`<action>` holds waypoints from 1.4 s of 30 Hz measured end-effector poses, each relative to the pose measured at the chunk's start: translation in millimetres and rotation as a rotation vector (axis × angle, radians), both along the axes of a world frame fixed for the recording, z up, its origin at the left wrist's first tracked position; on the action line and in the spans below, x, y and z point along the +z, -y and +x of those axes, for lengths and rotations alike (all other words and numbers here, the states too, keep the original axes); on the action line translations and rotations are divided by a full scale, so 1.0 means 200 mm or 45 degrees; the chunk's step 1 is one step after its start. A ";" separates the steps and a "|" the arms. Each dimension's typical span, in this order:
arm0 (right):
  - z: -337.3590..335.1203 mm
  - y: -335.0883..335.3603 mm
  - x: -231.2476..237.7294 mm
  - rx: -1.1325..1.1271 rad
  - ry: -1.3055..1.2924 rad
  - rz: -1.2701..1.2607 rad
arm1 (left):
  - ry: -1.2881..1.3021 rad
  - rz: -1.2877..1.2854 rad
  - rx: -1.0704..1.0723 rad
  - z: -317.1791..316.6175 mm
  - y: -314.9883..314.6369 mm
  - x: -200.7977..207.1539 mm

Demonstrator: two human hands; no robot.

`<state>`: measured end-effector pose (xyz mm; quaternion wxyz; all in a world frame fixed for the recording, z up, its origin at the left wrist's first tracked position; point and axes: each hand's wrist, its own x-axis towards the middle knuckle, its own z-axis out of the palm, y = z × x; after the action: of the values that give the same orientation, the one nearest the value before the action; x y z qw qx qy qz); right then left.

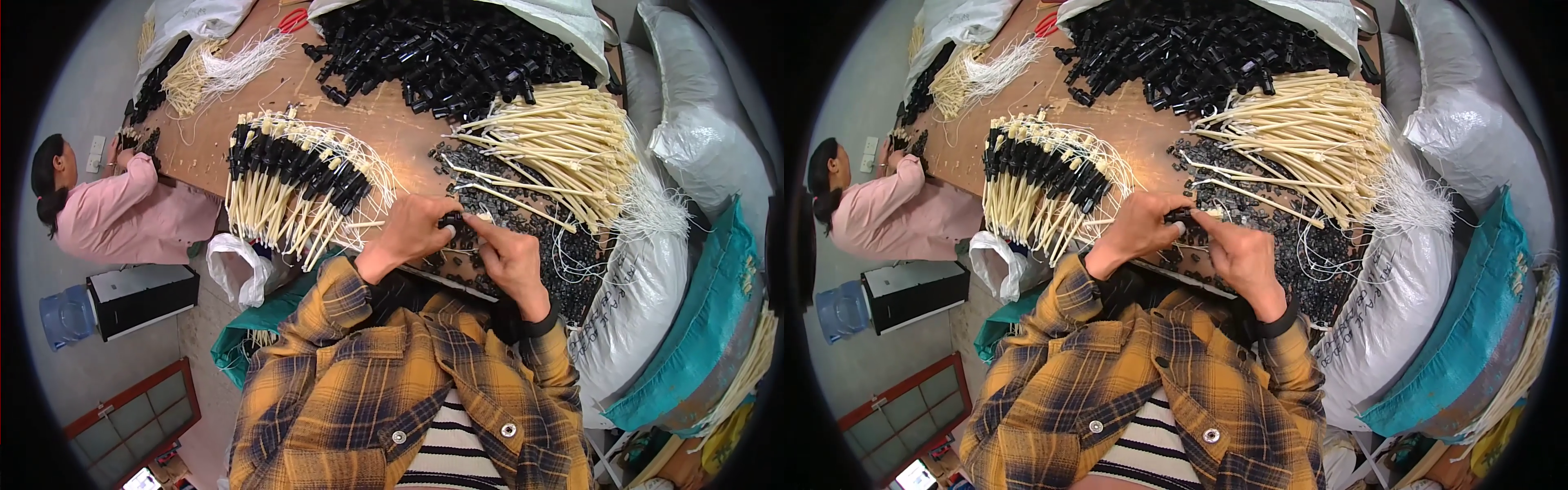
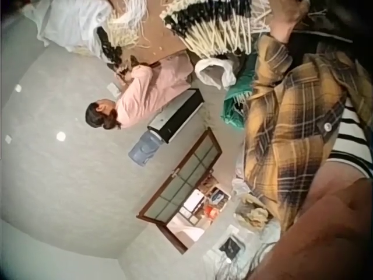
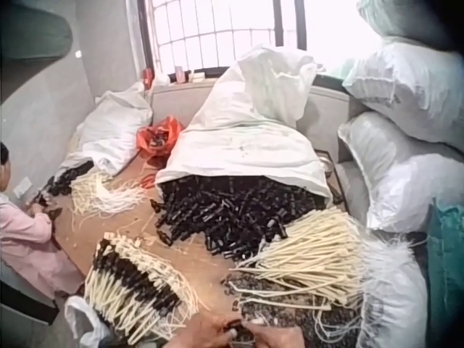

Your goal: Assembling wire harnesses by inserting wire bundles into connectors at a workbench.

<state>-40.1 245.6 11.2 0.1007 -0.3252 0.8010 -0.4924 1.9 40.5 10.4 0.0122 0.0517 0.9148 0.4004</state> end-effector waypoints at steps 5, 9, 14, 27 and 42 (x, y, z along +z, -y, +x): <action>0.00 0.06 0.02 -0.146 0.238 0.104 | -0.335 -0.376 0.011 0.04 -0.08 0.07; 0.03 0.17 0.02 -0.213 0.519 0.052 | -0.404 -0.502 -0.042 0.08 -0.01 0.04; 0.06 0.31 0.00 -0.204 0.212 0.090 | -0.418 -0.469 0.131 0.15 0.09 0.00; -0.08 0.11 -0.04 -0.067 -0.329 0.312 | -0.742 -0.532 0.505 -0.02 0.33 0.03; -0.30 -0.21 -0.10 -0.417 -0.439 0.835 | -0.141 -0.277 0.268 -0.37 0.29 -0.14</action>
<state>-101.0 288.2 -7.9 -0.0164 -0.2216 0.9620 -0.1585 -72.8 -18.2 -16.9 -0.0747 -0.0240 0.9525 0.2944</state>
